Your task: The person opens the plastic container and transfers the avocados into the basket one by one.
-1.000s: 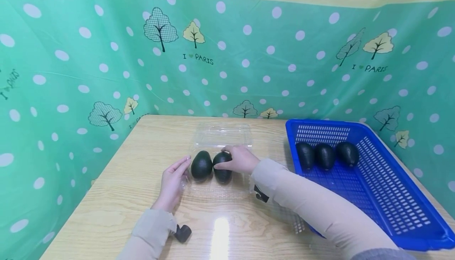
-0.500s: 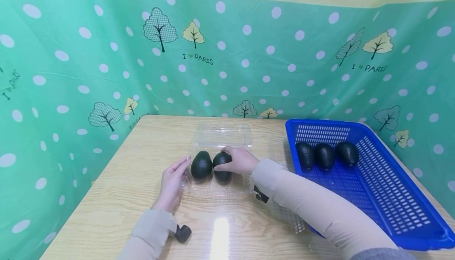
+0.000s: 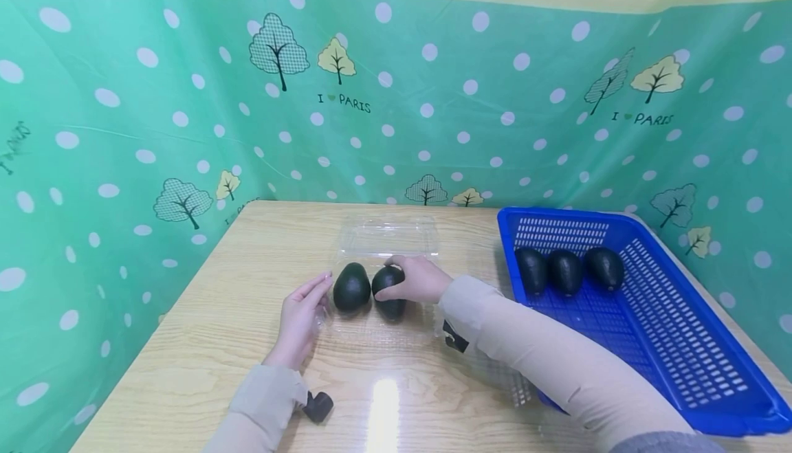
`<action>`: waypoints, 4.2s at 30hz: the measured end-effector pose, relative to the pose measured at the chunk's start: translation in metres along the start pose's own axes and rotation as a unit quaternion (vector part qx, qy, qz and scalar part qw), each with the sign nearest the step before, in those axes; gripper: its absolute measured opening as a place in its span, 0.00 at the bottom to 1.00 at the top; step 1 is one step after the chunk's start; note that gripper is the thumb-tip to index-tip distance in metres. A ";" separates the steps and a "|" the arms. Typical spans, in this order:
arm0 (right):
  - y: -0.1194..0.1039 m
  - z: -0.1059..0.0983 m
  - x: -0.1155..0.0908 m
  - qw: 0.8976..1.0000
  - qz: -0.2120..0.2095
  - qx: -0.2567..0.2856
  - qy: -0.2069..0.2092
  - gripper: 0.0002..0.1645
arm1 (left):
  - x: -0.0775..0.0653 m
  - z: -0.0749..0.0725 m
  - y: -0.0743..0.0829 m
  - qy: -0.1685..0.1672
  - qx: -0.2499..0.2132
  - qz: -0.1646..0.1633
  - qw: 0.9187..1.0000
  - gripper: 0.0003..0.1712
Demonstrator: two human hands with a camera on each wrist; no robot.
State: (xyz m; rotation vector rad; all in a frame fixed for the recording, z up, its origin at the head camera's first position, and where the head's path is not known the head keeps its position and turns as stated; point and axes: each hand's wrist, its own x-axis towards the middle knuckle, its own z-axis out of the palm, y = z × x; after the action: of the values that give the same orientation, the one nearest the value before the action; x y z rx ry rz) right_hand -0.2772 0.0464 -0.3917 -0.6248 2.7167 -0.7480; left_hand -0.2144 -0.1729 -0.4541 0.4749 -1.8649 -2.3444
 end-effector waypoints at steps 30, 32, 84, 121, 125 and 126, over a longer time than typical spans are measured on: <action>0.003 -0.020 0.000 0.997 -0.039 0.062 -0.012 0.46 | 0.000 0.000 0.001 -0.007 -0.001 0.002 1.000 0.24; 0.002 -0.023 -0.001 0.997 -0.035 0.066 -0.013 0.46 | -0.001 -0.001 0.001 -0.009 -0.002 0.002 1.000 0.26; 0.011 -0.058 -0.026 0.970 -0.005 0.243 0.013 0.43 | 0.000 -0.001 -0.003 -0.011 0.015 0.011 1.000 0.27; 0.032 -0.100 -0.054 0.901 0.007 0.433 0.035 0.39 | 0.001 -0.002 -0.005 -0.010 0.014 0.014 1.000 0.24; 0.035 -0.104 -0.056 0.895 0.000 0.444 0.039 0.39 | 0.001 -0.002 -0.004 -0.010 0.014 0.012 1.000 0.25; 0.036 -0.105 -0.057 0.894 -0.003 0.446 0.039 0.39 | 0.001 -0.002 -0.004 -0.009 0.013 0.011 1.000 0.25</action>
State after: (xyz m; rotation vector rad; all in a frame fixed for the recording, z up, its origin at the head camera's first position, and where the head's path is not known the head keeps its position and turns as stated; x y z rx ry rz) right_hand -0.2757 0.1454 -0.3156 -0.3640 2.0560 -1.8586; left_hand -0.2138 -0.1740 -0.4587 0.4347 -1.9001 -2.3224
